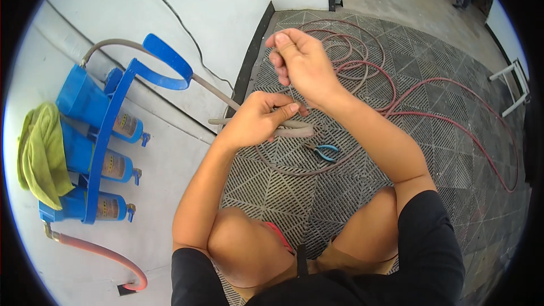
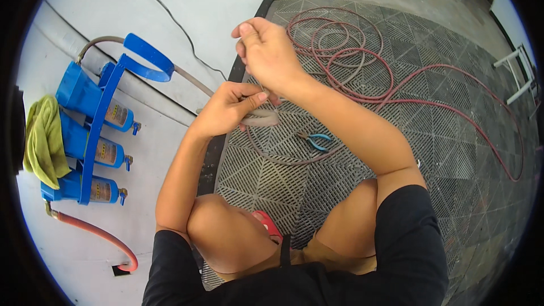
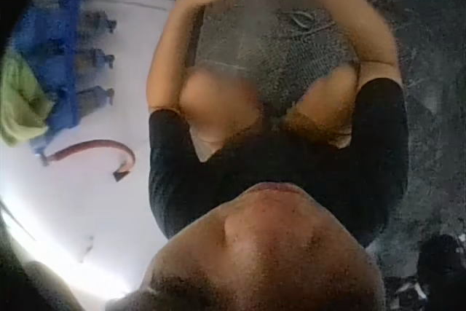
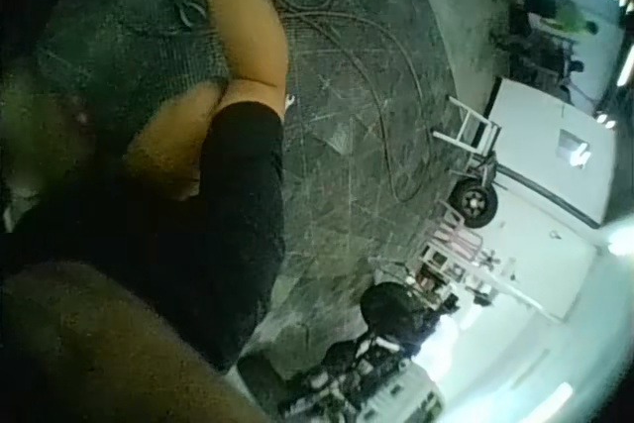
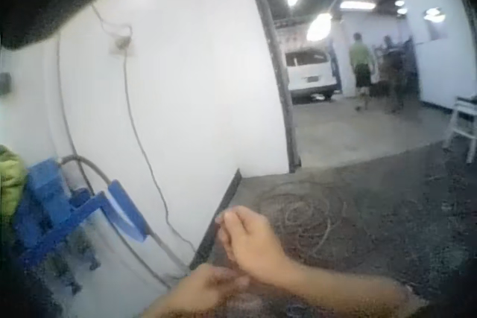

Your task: The person feeds a wire through a clear plastic tube and uses pliers to pull the wire through while holding a small metal fitting.

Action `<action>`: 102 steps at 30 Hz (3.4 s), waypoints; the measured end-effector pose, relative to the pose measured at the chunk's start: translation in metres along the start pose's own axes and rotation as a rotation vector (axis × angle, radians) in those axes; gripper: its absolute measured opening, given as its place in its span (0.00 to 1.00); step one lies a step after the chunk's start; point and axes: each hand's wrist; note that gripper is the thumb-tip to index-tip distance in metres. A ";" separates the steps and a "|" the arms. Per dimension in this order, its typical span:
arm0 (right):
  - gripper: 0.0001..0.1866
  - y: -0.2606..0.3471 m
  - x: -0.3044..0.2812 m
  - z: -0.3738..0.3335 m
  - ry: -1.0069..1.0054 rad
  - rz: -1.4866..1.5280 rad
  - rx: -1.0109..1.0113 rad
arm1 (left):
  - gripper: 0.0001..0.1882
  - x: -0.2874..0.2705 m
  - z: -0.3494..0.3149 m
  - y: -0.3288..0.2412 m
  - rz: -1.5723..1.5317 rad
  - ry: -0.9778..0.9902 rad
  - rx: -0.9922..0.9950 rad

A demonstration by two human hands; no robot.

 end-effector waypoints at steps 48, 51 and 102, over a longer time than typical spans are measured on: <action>0.10 0.000 -0.065 -0.010 0.473 -1.434 -0.672 | 0.11 0.001 0.000 -0.012 0.251 -0.393 0.053; 0.10 0.012 -0.062 -0.015 0.540 -1.530 -0.652 | 0.09 0.000 -0.007 -0.018 0.517 -0.350 0.055; 0.34 0.003 -0.050 0.003 -0.047 0.284 0.109 | 0.24 -0.016 -0.018 -0.008 -0.150 -0.398 0.200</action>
Point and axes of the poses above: each hand's wrist, its own z-axis towards the middle knuckle, its own x-axis out of the palm, y = z × x, and after that the axes turned 5 degrees about y, right-handed
